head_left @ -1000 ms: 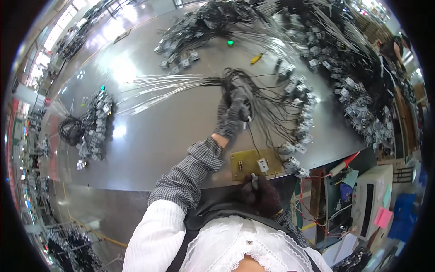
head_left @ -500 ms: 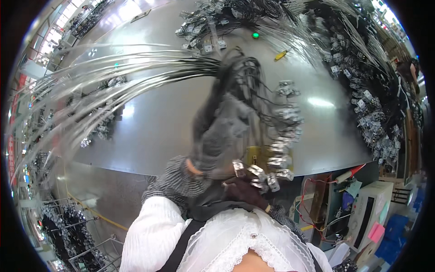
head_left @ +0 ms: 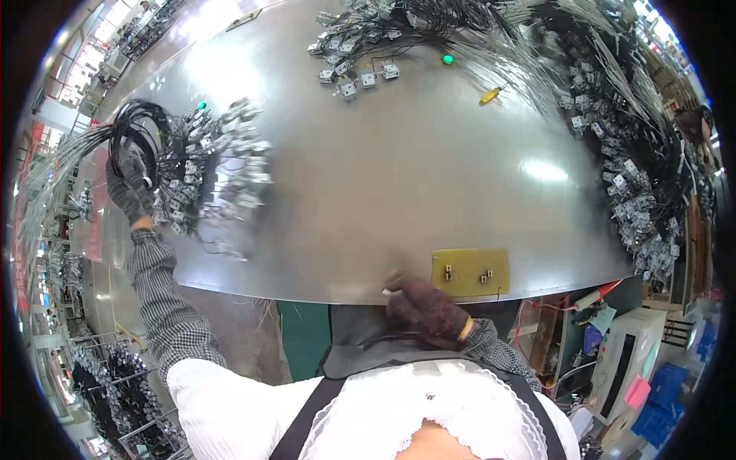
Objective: Plugging wire harness connectors into an electronic board on a workbench.
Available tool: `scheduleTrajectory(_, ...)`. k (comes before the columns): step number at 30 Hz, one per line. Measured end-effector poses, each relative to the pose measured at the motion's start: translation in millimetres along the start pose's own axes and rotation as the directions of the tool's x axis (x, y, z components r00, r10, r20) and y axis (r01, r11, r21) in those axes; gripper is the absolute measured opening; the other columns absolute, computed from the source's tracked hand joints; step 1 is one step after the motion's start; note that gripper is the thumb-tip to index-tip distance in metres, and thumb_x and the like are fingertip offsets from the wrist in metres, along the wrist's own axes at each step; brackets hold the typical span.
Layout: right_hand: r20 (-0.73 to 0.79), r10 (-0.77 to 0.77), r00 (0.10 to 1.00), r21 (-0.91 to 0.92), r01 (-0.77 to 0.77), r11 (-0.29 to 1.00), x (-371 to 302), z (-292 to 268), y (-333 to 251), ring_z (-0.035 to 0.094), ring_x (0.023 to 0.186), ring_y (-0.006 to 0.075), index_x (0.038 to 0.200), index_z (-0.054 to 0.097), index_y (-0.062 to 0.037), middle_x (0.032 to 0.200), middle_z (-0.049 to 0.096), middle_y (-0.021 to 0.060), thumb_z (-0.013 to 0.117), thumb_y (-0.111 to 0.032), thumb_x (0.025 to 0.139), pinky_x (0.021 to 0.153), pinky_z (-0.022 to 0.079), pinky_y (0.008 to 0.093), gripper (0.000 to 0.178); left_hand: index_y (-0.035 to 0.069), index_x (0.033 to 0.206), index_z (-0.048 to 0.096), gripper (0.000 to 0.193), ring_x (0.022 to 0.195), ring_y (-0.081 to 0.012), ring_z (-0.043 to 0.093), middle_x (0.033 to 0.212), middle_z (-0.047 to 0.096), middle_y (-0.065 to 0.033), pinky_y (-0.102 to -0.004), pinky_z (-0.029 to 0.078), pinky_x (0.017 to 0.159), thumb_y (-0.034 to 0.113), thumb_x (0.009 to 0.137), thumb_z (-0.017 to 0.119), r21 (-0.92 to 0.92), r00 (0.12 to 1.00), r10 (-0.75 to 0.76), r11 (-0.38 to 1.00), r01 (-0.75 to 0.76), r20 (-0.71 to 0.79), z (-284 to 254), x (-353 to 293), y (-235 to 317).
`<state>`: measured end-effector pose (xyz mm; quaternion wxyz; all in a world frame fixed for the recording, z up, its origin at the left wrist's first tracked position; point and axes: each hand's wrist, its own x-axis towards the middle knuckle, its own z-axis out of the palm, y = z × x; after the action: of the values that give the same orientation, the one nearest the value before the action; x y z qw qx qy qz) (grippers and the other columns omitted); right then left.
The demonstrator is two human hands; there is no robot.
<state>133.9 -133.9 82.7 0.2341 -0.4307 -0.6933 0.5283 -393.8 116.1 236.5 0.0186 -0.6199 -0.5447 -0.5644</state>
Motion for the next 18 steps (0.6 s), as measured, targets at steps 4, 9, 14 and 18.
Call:
scheduleTrajectory(4, -0.235, 0.148, 0.961, 0.464, -0.023, 0.886, 9, -56, 29, 0.066, 0.088, 0.0132, 0.133, 0.055, -0.0035, 0.104, 0.071, 0.0080, 0.059, -0.019, 0.108, 0.076, 0.055, 0.0291, 0.030, 0.005, 0.147, 0.056, 0.065, 0.090, -0.0253, 0.064, 0.120, 0.071, -0.0121, -0.0396, 0.051, 0.077, 0.049, 0.100, 0.068, 0.173, 0.987, -0.057, 0.984, 0.031, 0.149, 58, 10, -28)
scheduleTrajectory(9, -0.660, 0.177, 0.730, -0.113, -0.329, 0.937, 10, -146, 71, 0.069, 0.084, 0.0234, 0.130, 0.057, -0.0054, 0.102, 0.073, 0.0124, 0.059, -0.019, 0.107, 0.076, 0.056, 0.0358, 0.026, 0.009, 0.155, 0.048, 0.081, 0.125, -0.0336, 0.060, 0.141, 0.062, -0.0183, -0.0453, 0.048, 0.107, 0.054, 0.093, 0.077, 0.353, 0.933, -0.167, 0.935, 0.047, 0.318, 278, -54, 50)
scheduleTrajectory(14, -0.852, -0.181, 0.491, -0.405, -0.402, 0.821, 24, -174, 102, 0.071, 0.094, 0.0382, 0.128, 0.062, -0.0044, 0.108, 0.072, 0.0201, 0.057, -0.016, 0.108, 0.084, 0.055, 0.0488, 0.024, 0.001, 0.152, 0.047, 0.097, 0.136, -0.0418, 0.055, 0.145, 0.058, -0.0248, -0.0485, 0.042, 0.117, 0.056, 0.082, 0.086, -0.122, 0.823, 0.268, 0.963, -0.240, 0.502, 467, -54, 76)
scheduleTrajectory(18, -0.807, -0.268, 0.526, -0.512, -0.397, 0.762, 24, -178, 106, 0.070, 0.093, 0.0400, 0.129, 0.062, -0.0012, 0.109, 0.072, 0.0205, 0.058, -0.011, 0.105, 0.084, 0.055, 0.0485, 0.026, -0.002, 0.161, 0.035, 0.124, 0.152, -0.0386, 0.041, 0.160, 0.047, -0.0258, -0.0432, 0.036, 0.124, 0.065, 0.071, 0.089, 0.155, 0.692, 0.054, 0.959, -0.236, 0.720, 586, -27, 146)
